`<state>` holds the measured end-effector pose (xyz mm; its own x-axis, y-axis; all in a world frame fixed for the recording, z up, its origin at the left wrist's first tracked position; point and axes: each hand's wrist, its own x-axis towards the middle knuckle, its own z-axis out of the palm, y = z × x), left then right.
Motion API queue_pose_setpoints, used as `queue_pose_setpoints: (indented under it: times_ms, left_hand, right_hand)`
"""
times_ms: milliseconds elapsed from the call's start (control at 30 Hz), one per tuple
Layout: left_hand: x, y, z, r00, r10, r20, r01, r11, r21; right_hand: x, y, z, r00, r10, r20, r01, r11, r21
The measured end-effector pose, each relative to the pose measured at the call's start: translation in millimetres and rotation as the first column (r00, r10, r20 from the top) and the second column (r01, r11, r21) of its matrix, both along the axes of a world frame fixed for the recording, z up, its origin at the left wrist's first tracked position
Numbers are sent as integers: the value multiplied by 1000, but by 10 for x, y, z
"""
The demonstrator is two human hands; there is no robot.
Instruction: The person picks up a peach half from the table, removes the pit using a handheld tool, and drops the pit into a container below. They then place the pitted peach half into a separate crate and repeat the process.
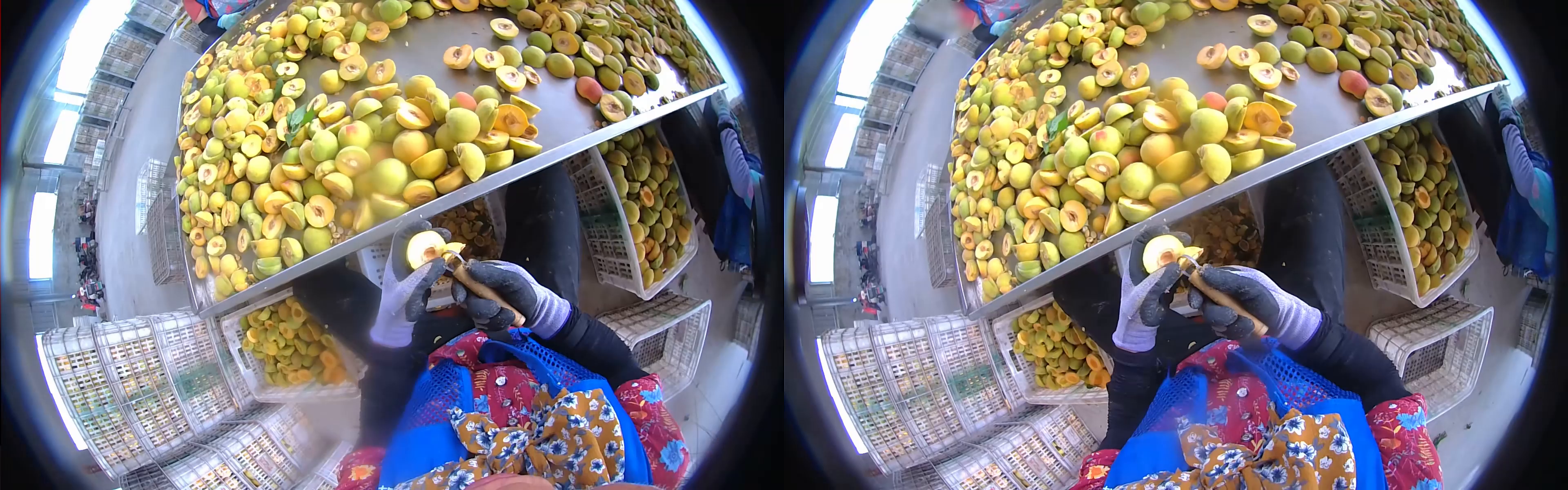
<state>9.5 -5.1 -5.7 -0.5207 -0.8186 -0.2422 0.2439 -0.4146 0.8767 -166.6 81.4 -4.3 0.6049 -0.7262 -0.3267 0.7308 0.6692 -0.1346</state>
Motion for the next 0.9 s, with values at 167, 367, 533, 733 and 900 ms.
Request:
queue_pose_setpoints:
  times_ms: [167, 367, 533, 733, 900]
  left_hand:
    - [7, 132, -156, 988, 70, 136, -46, 983, -178]
    - [100, 198, -292, 963, 146, -225, -120, 985, 126]
    - [39, 363, -209, 973, 196, 124, -187, 979, -84]
    - [12, 423, -139, 937, 260, 232, -206, 950, -233]
    - [-16, 457, -130, 922, 313, 228, -285, 947, -146]
  right_hand:
    - [68, 3, 285, 854, 8, -519, -85, 989, -123]
    - [135, 82, 101, 104, -517, -850, -447, 739, -504]
    - [250, 119, 187, -126, -566, -814, -649, 668, -364]
    - [336, 191, 129, -209, -682, -700, -703, 603, -377]
    - [317, 212, 163, -107, -540, -835, -689, 645, -330]
